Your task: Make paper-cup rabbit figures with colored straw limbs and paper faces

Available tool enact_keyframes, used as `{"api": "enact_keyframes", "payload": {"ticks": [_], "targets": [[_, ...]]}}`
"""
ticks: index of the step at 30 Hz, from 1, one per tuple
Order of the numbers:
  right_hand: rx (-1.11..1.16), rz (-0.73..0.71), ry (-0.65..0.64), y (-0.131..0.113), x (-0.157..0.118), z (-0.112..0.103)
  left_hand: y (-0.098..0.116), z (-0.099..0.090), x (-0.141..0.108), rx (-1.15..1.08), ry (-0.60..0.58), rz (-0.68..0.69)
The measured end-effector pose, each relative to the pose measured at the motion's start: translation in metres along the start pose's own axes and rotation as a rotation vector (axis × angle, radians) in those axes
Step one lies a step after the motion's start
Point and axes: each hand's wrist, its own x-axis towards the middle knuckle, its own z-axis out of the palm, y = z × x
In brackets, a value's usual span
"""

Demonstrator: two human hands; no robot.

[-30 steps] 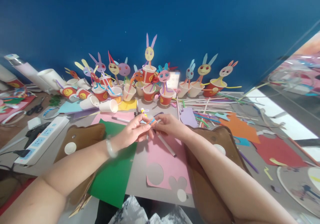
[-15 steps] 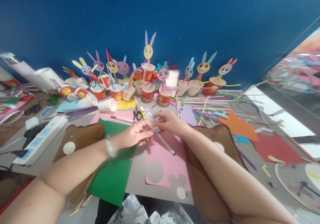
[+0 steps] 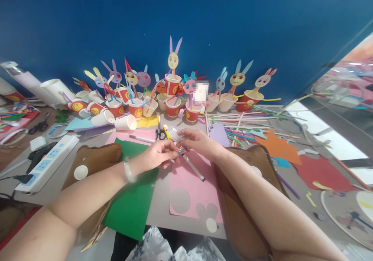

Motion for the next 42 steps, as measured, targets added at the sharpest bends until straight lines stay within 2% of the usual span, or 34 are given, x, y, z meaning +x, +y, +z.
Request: {"api": "enact_keyframes", "payload": {"ticks": [6,23,30,36,42], "targets": [[0.043,-0.012,0.023,-0.001,0.0,0.002,-0.002,-0.003,0.0,0.024,0.014,-0.034],[0.086,-0.099,-0.098,0.009,0.001,-0.004,0.002,-0.003,-0.002,-0.028,-0.05,-0.102],[0.118,-0.153,-0.133,0.005,-0.001,-0.003,0.003,-0.002,-0.003,-0.077,-0.076,-0.133],[0.077,-0.204,-0.215,-0.001,-0.003,-0.004,0.002,0.0,-0.005,-0.118,-0.077,-0.137],[-0.005,-0.227,-0.178,-0.001,-0.005,-0.004,0.001,-0.002,-0.003,-0.125,-0.08,-0.133]]}}
